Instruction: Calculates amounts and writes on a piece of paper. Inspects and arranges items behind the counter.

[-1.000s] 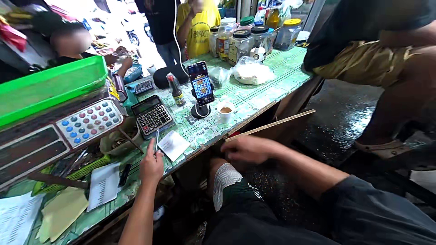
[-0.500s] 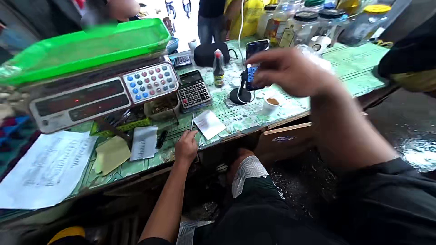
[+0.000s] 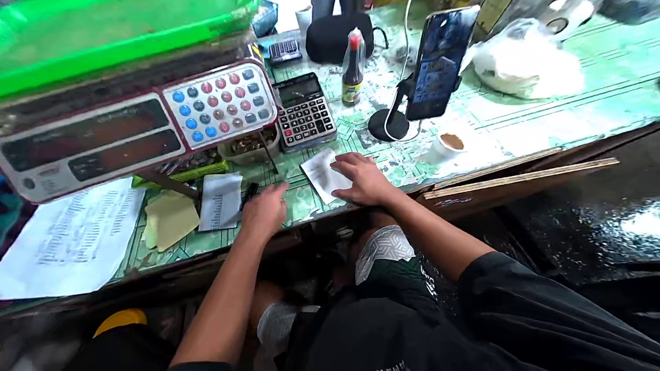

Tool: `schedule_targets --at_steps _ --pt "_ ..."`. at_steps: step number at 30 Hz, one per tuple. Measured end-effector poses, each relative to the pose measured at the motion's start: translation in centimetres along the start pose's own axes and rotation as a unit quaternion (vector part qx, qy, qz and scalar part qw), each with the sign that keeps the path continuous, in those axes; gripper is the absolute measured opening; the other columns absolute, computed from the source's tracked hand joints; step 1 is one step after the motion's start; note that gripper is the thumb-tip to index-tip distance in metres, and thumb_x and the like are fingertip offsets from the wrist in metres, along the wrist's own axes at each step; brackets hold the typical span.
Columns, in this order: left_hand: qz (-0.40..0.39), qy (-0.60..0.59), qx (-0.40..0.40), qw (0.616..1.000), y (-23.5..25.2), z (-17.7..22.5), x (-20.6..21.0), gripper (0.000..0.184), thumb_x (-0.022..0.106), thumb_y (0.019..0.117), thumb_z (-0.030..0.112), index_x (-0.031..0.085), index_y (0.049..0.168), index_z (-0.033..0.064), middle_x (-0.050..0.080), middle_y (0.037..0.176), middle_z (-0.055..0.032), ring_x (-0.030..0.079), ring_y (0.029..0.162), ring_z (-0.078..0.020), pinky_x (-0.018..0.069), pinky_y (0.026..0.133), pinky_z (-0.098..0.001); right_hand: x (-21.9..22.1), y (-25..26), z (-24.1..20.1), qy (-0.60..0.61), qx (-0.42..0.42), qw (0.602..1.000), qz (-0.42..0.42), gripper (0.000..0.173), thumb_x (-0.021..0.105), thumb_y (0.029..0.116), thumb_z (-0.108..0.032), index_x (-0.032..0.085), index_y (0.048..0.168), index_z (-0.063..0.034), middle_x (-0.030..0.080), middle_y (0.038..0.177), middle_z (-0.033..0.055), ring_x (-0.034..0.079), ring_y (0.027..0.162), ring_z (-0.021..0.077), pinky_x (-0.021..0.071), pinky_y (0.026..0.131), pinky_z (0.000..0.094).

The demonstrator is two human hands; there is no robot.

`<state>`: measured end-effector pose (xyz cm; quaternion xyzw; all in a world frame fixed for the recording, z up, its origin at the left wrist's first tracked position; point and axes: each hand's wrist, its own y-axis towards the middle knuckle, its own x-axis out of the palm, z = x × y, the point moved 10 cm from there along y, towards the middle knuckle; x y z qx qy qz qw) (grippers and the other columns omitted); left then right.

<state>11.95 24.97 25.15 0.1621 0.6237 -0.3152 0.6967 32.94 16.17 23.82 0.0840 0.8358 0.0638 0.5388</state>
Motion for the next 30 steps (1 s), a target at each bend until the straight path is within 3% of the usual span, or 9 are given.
schedule_targets --at_steps 4,7,10,14,17,19,23,30 --pt "0.082 0.008 -0.054 0.995 0.2 -1.2 -0.5 0.042 0.062 0.1004 0.023 0.062 0.142 0.0207 0.062 0.132 -0.0180 0.068 0.104 -0.0400 0.0567 0.083 -0.0627 0.1 0.0 -0.3 -0.017 -0.009 1.000 -0.007 0.067 0.071 0.0822 -0.067 0.068 0.131 -0.0204 0.056 0.147 0.0075 0.046 0.141 0.0300 0.0394 0.110 0.0595" --pt "0.160 -0.021 0.008 0.987 -0.5 1.0 -0.4 0.033 0.060 0.0999 0.016 0.069 0.131 0.0118 0.064 0.130 -0.0156 0.070 0.097 -0.0369 0.0588 0.078 -0.0591 0.7 0.0 -0.3 -0.014 -0.019 1.000 -0.008 0.067 0.071 0.0820 -0.067 0.069 0.130 -0.0201 0.056 0.148 0.0078 0.046 0.141 0.0304 0.0386 0.111 0.0603" --pt "0.175 -0.057 0.113 0.977 0.3 4.4 1.4 0.033 0.052 0.1008 0.015 0.072 0.127 0.0136 0.066 0.134 -0.0090 0.072 0.104 -0.0301 0.0606 0.083 -0.0540 1.0 0.3 -0.3 -0.005 -0.022 1.000 -0.010 0.065 0.072 0.0816 -0.066 0.069 0.130 -0.0226 0.057 0.148 0.0049 0.047 0.141 0.0266 0.0372 0.115 0.0594" --pt "0.189 -0.076 0.126 0.971 1.0 5.4 1.9 0.035 0.053 0.0964 0.010 0.074 0.124 0.0159 0.067 0.134 -0.0080 0.073 0.099 -0.0276 0.0614 0.080 -0.0518 1.1 1.2 -0.4 0.017 -0.024 0.996 -0.081 0.061 0.071 0.0877 -0.059 0.065 0.135 -0.0219 0.053 0.153 0.0036 0.041 0.146 0.0251 0.0314 0.119 0.0577" --pt "0.201 -0.082 0.123 0.968 0.7 5.3 1.8 0.035 0.054 0.0958 0.009 0.075 0.122 0.0158 0.067 0.133 -0.0076 0.073 0.100 -0.0273 0.0611 0.080 -0.0515 0.7 1.1 -0.6 0.035 -0.022 0.996 -0.079 0.060 0.071 0.0886 -0.055 0.065 0.135 -0.0185 0.053 0.152 0.0044 0.042 0.146 0.0240 0.0304 0.120 0.0553" --pt "0.210 -0.089 0.123 0.966 0.6 5.2 1.6 0.033 0.054 0.0955 0.009 0.076 0.120 0.0152 0.068 0.132 -0.0078 0.073 0.100 -0.0276 0.0607 0.080 -0.0522 0.1 1.0 -0.2 0.073 -0.002 0.996 -0.048 0.057 0.070 0.0918 -0.051 0.064 0.136 -0.0144 0.055 0.150 0.0067 0.046 0.143 0.0240 0.0329 0.120 0.0522" --pt "0.214 -0.096 0.110 0.966 0.6 5.0 1.4 0.034 0.054 0.0958 0.009 0.076 0.120 0.0166 0.068 0.132 -0.0064 0.072 0.103 -0.0266 0.0601 0.083 -0.0522 -1.1 0.7 2.1 0.143 0.073 0.986 0.039 0.036 0.065 0.0983 -0.035 0.070 0.125 -0.0110 0.066 0.132 0.0084 0.060 0.126 0.0242 0.0484 0.109 0.0467" --pt "0.214 -0.101 0.090 0.967 0.7 4.5 1.5 0.033 0.053 0.0966 0.008 0.077 0.118 0.0175 0.069 0.130 -0.0054 0.070 0.109 -0.0256 0.0587 0.088 -0.0516 -2.6 -0.2 3.1 0.164 0.113 0.974 0.108 0.022 0.063 0.0963 -0.019 0.074 0.113 -0.0097 0.071 0.109 0.0093 0.067 0.105 0.0249 0.0552 0.095 0.0488"
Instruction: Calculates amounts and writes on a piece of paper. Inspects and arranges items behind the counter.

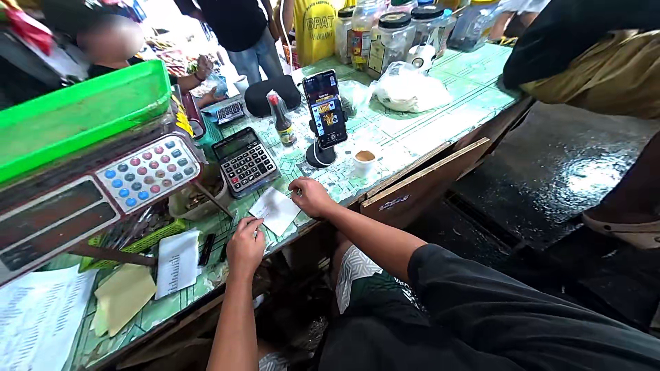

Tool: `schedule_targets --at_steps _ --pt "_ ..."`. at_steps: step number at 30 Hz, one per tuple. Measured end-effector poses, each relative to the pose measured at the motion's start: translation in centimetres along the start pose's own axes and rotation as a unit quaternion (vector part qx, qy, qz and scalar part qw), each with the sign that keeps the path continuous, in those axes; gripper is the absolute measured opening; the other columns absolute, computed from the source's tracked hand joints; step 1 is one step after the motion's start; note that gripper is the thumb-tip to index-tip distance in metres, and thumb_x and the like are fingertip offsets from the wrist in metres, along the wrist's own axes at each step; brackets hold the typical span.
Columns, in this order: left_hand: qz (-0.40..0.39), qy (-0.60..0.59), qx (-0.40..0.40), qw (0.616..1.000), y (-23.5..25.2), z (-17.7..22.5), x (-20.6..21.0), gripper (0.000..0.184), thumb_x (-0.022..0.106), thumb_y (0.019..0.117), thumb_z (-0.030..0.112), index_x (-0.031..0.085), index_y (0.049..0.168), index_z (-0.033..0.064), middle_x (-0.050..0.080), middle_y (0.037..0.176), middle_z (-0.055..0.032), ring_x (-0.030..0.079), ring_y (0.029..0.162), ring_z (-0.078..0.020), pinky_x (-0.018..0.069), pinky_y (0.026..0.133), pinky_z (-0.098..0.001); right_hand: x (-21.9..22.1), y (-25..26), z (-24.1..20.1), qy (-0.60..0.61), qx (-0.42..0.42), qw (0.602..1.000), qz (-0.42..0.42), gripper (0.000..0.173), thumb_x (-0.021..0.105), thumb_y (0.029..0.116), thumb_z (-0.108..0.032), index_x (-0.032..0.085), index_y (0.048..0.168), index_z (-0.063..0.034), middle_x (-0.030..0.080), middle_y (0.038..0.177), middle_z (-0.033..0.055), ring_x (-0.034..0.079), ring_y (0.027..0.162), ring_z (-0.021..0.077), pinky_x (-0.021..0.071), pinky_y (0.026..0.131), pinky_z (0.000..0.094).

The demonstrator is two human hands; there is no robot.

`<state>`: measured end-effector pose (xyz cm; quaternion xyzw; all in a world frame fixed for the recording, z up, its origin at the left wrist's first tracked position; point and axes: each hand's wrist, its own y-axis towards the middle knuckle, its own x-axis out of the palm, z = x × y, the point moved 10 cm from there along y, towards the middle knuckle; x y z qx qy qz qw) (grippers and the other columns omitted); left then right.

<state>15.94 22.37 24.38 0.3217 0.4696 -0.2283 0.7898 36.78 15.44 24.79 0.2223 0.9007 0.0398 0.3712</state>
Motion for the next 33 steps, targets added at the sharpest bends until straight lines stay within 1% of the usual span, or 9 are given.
schedule_targets --at_steps 3,6,10,15,19,23,27,30,33 --pt "0.006 -0.006 -0.017 1.000 -0.2 -0.2 -0.1 0.034 0.052 0.0965 0.007 0.077 0.117 0.0172 0.069 0.131 -0.0057 0.070 0.110 -0.0263 0.0574 0.089 -0.0534 0.0 -0.1 0.4 0.009 0.019 1.000 -0.011 0.017 0.062 0.0965 -0.017 0.073 0.107 -0.0102 0.071 0.102 0.0087 0.069 0.097 0.0244 0.0569 0.088 0.0505" --pt "0.015 -0.010 -0.033 0.999 -0.3 -0.4 -0.4 0.033 0.053 0.0963 0.007 0.078 0.115 0.0175 0.069 0.130 -0.0048 0.069 0.112 -0.0254 0.0570 0.091 -0.0525 0.1 -0.2 0.3 0.008 0.021 1.000 -0.022 0.015 0.062 0.0968 -0.018 0.072 0.103 -0.0097 0.071 0.099 0.0090 0.069 0.095 0.0252 0.0569 0.086 0.0517" --pt "0.014 -0.006 -0.041 0.999 -0.4 -0.3 -0.3 0.033 0.052 0.0966 0.007 0.077 0.116 0.0174 0.069 0.130 -0.0043 0.069 0.112 -0.0236 0.0569 0.093 -0.0508 0.2 -0.4 0.4 0.007 0.029 0.999 -0.035 0.020 0.062 0.0990 -0.027 0.073 0.099 -0.0105 0.071 0.091 0.0081 0.069 0.089 0.0252 0.0563 0.081 0.0524" --pt "0.012 0.000 -0.043 0.999 -0.4 -0.3 -0.2 0.034 0.052 0.0960 0.006 0.077 0.116 0.0179 0.069 0.130 -0.0031 0.069 0.113 -0.0234 0.0569 0.093 -0.0500 0.2 -0.5 0.4 0.002 0.032 0.999 -0.039 0.015 0.060 0.0976 -0.020 0.072 0.102 -0.0123 0.071 0.091 0.0072 0.069 0.088 0.0248 0.0568 0.080 0.0534" --pt "0.015 -0.005 -0.040 0.999 -0.3 -0.3 -0.3 0.033 0.053 0.0957 0.006 0.077 0.116 0.0166 0.069 0.130 -0.0039 0.069 0.112 -0.0232 0.0568 0.093 -0.0499 0.3 -0.4 0.4 0.002 0.029 0.999 -0.041 0.014 0.062 0.0971 -0.020 0.072 0.102 -0.0119 0.071 0.091 0.0075 0.070 0.088 0.0253 0.0568 0.080 0.0539" --pt "0.022 -0.001 -0.035 0.999 -0.3 -0.4 -0.3 0.033 0.053 0.0960 0.007 0.078 0.114 0.0171 0.069 0.130 -0.0043 0.069 0.111 -0.0229 0.0574 0.092 -0.0488 -0.4 -0.6 0.3 0.030 0.028 0.999 -0.006 0.012 0.065 0.0962 -0.018 0.072 0.101 -0.0105 0.071 0.090 0.0080 0.069 0.085 0.0249 0.0576 0.078 0.0525" --pt "0.012 -0.010 -0.038 0.999 -0.3 -0.3 -0.2 0.032 0.053 0.0974 0.008 0.078 0.116 0.0161 0.069 0.130 -0.0066 0.068 0.114 -0.0256 0.0562 0.094 -0.0517 -1.4 -1.0 0.6 0.078 0.048 0.995 0.033 0.017 0.070 0.0974 -0.025 0.071 0.099 -0.0083 0.067 0.076 0.0085 0.067 0.069 0.0244 0.0571 0.067 0.0504" --pt "0.018 -0.009 -0.034 0.999 -0.2 -0.3 -0.2 0.032 0.053 0.0970 0.007 0.078 0.115 0.0164 0.069 0.130 -0.0060 0.069 0.114 -0.0247 0.0564 0.095 -0.0509 -1.2 -0.8 0.7 0.073 0.052 0.996 0.015 0.024 0.068 0.0994 -0.032 0.071 0.096 -0.0084 0.065 0.072 0.0087 0.065 0.068 0.0248 0.0556 0.066 0.0508" --pt "0.023 -0.010 -0.028 0.999 -0.3 -0.5 0.0 0.032 0.053 0.0971 0.007 0.078 0.115 0.0166 0.069 0.130 -0.0058 0.068 0.114 -0.0243 0.0565 0.094 -0.0501 -0.6 -0.9 0.6 0.050 0.051 0.997 -0.009 0.025 0.065 0.1001 -0.035 0.071 0.095 -0.0108 0.066 0.073 0.0078 0.066 0.069 0.0252 0.0557 0.066 0.0523"
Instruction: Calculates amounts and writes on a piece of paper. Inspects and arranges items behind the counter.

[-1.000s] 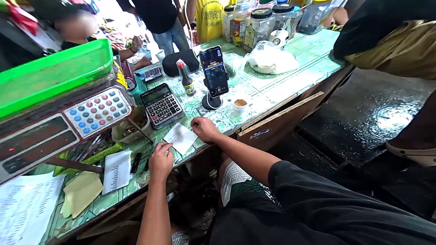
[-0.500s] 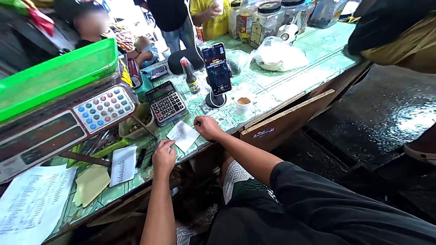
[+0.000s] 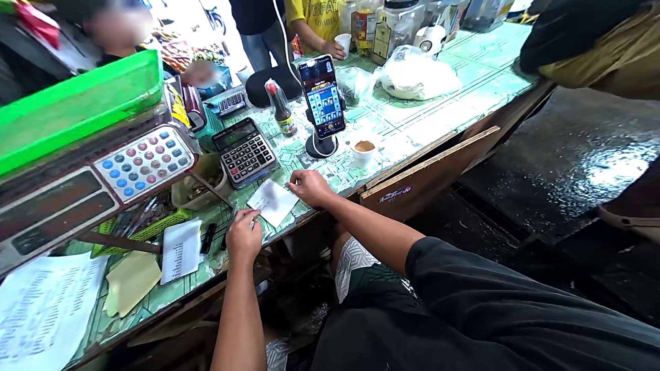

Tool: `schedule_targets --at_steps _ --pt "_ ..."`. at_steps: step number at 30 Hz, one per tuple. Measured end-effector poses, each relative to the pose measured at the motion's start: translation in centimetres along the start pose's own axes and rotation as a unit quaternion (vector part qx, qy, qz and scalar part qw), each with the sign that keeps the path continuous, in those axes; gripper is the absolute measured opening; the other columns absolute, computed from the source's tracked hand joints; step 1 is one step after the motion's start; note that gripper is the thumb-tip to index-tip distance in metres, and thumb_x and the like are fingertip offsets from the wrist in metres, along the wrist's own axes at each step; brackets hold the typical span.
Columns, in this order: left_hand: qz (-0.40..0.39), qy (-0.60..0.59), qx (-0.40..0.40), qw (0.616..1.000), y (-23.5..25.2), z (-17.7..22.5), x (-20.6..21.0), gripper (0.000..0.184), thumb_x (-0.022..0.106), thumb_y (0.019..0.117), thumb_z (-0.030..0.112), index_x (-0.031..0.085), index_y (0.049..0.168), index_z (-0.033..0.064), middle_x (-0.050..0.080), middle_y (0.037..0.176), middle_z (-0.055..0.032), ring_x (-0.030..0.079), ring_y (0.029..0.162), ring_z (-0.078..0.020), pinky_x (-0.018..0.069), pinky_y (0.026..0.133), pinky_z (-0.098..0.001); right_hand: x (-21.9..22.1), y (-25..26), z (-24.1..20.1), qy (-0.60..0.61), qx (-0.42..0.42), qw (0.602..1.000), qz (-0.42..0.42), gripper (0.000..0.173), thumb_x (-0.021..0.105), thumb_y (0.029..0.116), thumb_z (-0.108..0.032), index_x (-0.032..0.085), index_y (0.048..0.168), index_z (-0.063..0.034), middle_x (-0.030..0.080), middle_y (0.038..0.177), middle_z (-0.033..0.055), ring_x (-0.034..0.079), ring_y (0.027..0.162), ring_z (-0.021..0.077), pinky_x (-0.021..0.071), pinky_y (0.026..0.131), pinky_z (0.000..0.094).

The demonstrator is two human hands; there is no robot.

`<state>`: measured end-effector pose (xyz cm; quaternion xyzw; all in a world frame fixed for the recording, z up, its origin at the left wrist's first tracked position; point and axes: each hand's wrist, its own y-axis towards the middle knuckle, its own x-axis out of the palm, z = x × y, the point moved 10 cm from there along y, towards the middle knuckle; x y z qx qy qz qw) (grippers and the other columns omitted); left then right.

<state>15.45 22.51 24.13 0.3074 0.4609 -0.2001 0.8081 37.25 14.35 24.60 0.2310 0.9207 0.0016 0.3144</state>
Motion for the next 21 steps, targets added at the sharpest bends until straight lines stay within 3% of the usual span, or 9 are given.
schedule_targets --at_steps 9,12,14,16,18,19,21 --pt "0.002 0.003 0.002 1.000 -0.1 0.2 -0.1 0.033 0.053 0.0960 0.007 0.077 0.115 0.0165 0.069 0.129 -0.0053 0.068 0.113 -0.0255 0.0569 0.092 -0.0514 0.6 0.4 -0.2 -0.042 -0.017 0.999 -0.024 0.025 0.061 0.1008 -0.035 0.071 0.097 -0.0122 0.068 0.077 0.0069 0.067 0.075 0.0244 0.0553 0.071 0.0522" --pt "0.006 0.007 0.002 1.000 -0.3 0.3 -0.3 0.033 0.054 0.0948 0.005 0.077 0.116 0.0163 0.069 0.129 -0.0057 0.069 0.112 -0.0258 0.0573 0.091 -0.0517 0.9 0.5 -0.3 -0.060 -0.014 0.997 -0.039 0.027 0.057 0.1017 -0.034 0.072 0.104 -0.0128 0.069 0.081 0.0075 0.068 0.079 0.0253 0.0549 0.075 0.0528" --pt "0.010 0.010 0.001 1.000 -0.7 0.4 -0.2 0.034 0.055 0.0946 0.004 0.077 0.117 0.0160 0.069 0.129 -0.0060 0.069 0.111 -0.0259 0.0577 0.090 -0.0515 0.9 0.5 -0.3 -0.043 -0.007 0.998 -0.042 0.028 0.056 0.1018 -0.032 0.071 0.116 -0.0121 0.067 0.081 0.0080 0.066 0.078 0.0247 0.0544 0.076 0.0510" --pt "0.010 0.012 0.001 1.000 -0.8 0.4 -0.3 0.034 0.055 0.0948 0.003 0.077 0.117 0.0154 0.068 0.130 -0.0071 0.069 0.111 -0.0279 0.0579 0.090 -0.0529 0.3 0.6 -1.1 0.026 0.004 0.999 -0.041 0.041 0.057 0.1034 -0.026 0.058 0.142 -0.0094 0.066 0.084 0.0098 0.064 0.077 0.0239 0.0545 0.078 0.0471" --pt "-0.007 0.018 -0.005 1.000 -0.5 0.6 -0.4 0.034 0.055 0.0949 0.004 0.076 0.119 0.0154 0.067 0.132 -0.0084 0.069 0.112 -0.0296 0.0576 0.090 -0.0543 -1.9 0.4 -4.7 0.071 -0.028 0.997 -0.025 0.065 0.059 0.1037 -0.020 0.031 0.161 -0.0093 0.068 0.092 0.0122 0.066 0.080 0.0248 0.0571 0.080 0.0464" --pt "-0.030 0.023 -0.012 0.999 -0.4 0.8 -0.4 0.034 0.055 0.0962 0.006 0.075 0.122 0.0149 0.066 0.135 -0.0095 0.068 0.115 -0.0308 0.0569 0.093 -0.0553 -3.6 0.1 -7.5 0.077 -0.063 0.995 -0.005 0.073 0.059 0.1033 -0.015 0.020 0.164 -0.0094 0.069 0.096 0.0131 0.067 0.080 0.0253 0.0583 0.079 0.0465" --pt "-0.081 0.027 -0.038 0.996 -0.6 1.1 -0.2 0.036 0.054 0.0984 0.010 0.072 0.129 0.0163 0.063 0.140 -0.0096 0.067 0.118 -0.0310 0.0551 0.098 -0.0552 -7.2 -0.6 -12.6 0.067 -0.147 0.985 0.062 0.078 0.060 0.1014 -0.010 0.016 0.165 -0.0097 0.070 0.098 0.0102 0.068 0.077 0.0206 0.0602 0.073 0.0411"
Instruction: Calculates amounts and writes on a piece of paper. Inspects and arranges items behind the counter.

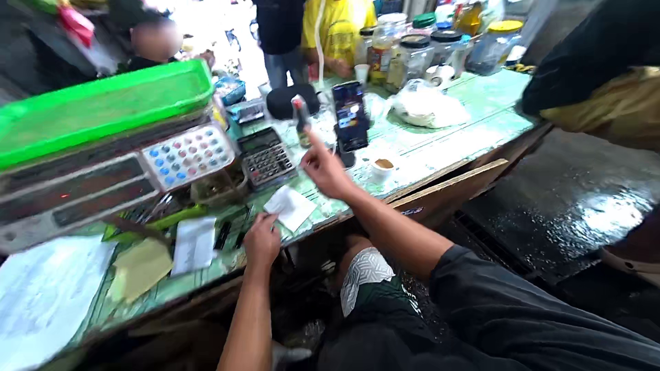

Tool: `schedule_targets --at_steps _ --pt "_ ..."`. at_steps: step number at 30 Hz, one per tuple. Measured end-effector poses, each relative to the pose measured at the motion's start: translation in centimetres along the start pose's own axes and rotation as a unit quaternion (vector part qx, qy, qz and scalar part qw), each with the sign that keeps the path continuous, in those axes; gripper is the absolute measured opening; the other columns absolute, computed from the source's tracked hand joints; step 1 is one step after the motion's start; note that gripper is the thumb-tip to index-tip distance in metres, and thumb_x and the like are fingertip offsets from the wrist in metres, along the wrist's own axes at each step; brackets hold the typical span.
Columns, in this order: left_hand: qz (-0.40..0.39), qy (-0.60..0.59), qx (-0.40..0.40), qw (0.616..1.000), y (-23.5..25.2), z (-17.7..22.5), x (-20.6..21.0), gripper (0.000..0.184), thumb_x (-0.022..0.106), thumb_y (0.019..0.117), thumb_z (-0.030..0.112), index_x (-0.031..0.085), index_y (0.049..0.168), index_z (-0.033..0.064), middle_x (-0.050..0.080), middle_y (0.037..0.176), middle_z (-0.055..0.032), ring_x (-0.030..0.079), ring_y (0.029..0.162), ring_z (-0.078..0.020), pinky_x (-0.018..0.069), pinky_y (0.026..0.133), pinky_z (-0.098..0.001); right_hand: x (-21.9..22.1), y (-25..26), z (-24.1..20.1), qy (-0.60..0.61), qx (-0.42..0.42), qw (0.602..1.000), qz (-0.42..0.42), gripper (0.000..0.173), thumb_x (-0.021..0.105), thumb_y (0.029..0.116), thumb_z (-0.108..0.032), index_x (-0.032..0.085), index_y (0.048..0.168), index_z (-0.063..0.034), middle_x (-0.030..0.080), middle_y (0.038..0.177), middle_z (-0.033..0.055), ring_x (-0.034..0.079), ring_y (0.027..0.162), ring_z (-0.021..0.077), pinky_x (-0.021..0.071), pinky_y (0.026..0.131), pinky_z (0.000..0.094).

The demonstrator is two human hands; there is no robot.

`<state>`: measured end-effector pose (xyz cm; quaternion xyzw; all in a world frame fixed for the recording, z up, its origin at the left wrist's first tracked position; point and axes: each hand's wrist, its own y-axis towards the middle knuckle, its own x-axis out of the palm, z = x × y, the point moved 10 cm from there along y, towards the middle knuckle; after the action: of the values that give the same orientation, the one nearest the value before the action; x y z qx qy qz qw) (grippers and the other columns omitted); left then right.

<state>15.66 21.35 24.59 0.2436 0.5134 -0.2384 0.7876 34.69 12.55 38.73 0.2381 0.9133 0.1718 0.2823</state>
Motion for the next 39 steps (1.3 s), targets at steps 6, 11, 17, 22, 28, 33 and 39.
schedule_targets --at_steps 6,11,17,22,28,33,39 --pt "0.048 -0.021 -0.003 0.999 -0.9 -1.0 0.5 0.032 0.057 0.0983 0.014 0.075 0.125 0.0173 0.067 0.133 -0.0066 0.067 0.118 -0.0261 0.0547 0.101 -0.0498 5.4 4.9 1.2 -0.123 -0.020 0.988 -0.096 0.037 0.055 0.1015 -0.015 0.065 0.137 -0.0113 0.071 0.092 0.0104 0.068 0.080 0.0241 0.0579 0.078 0.0496" --pt "0.069 -0.033 0.004 0.997 -0.7 -1.3 0.4 0.030 0.057 0.0968 0.014 0.077 0.119 0.0175 0.069 0.131 -0.0050 0.070 0.111 -0.0247 0.0576 0.094 -0.0492 15.0 6.9 6.9 -0.242 0.031 0.944 -0.220 0.043 0.057 0.0992 -0.020 0.061 0.142 -0.0200 0.073 0.111 0.0173 0.070 0.105 0.0390 0.0543 0.090 0.0660" --pt "0.080 -0.029 0.008 0.996 -0.6 -1.3 0.6 0.029 0.058 0.0950 0.014 0.078 0.116 0.0173 0.069 0.129 -0.0035 0.071 0.108 -0.0230 0.0588 0.091 -0.0473 17.5 7.5 6.2 -0.274 0.056 0.931 -0.235 0.055 0.061 0.0921 -0.017 0.053 0.147 -0.0209 0.073 0.102 0.0178 0.071 0.097 0.0407 0.0556 0.079 0.0649" --pt "0.087 -0.029 0.017 0.996 -0.7 -1.1 0.6 0.029 0.058 0.0952 0.014 0.078 0.116 0.0174 0.070 0.128 -0.0029 0.070 0.108 -0.0220 0.0590 0.091 -0.0464 17.5 7.1 6.7 -0.297 0.104 0.918 -0.239 0.054 0.064 0.0883 -0.019 0.056 0.142 -0.0211 0.073 0.103 0.0172 0.071 0.098 0.0408 0.0558 0.076 0.0657" --pt "0.101 -0.030 0.027 0.994 -0.9 -1.2 0.3 0.029 0.058 0.0943 0.013 0.078 0.115 0.0181 0.070 0.128 -0.0028 0.070 0.109 -0.0224 0.0591 0.091 -0.0481 17.5 6.6 6.8 -0.267 0.072 0.928 -0.248 0.062 0.065 0.0883 -0.018 0.052 0.149 -0.0250 0.073 0.107 0.0159 0.071 0.100 0.0388 0.0562 0.079 0.0654" --pt "0.088 -0.031 0.033 0.995 -0.8 -1.0 0.5 0.032 0.057 0.0941 0.009 0.077 0.118 0.0160 0.069 0.129 -0.0047 0.069 0.112 -0.0246 0.0579 0.093 -0.0506 11.9 4.2 8.0 -0.212 0.084 0.958 -0.176 0.040 0.060 0.0962 -0.026 0.062 0.135 -0.0188 0.074 0.106 0.0129 0.072 0.101 0.0338 0.0568 0.084 0.0620" --pt "0.109 -0.033 0.051 0.992 -0.9 -1.0 0.4 0.035 0.053 0.0932 0.007 0.077 0.117 0.0163 0.070 0.127 -0.0038 0.070 0.109 -0.0229 0.0583 0.090 -0.0490 6.2 -1.5 13.1 -0.132 0.129 0.980 -0.075 0.026 0.057 0.0996 -0.018 0.071 0.120 -0.0111 0.067 0.078 0.0096 0.066 0.072 0.0273 0.0568 0.069 0.0540"
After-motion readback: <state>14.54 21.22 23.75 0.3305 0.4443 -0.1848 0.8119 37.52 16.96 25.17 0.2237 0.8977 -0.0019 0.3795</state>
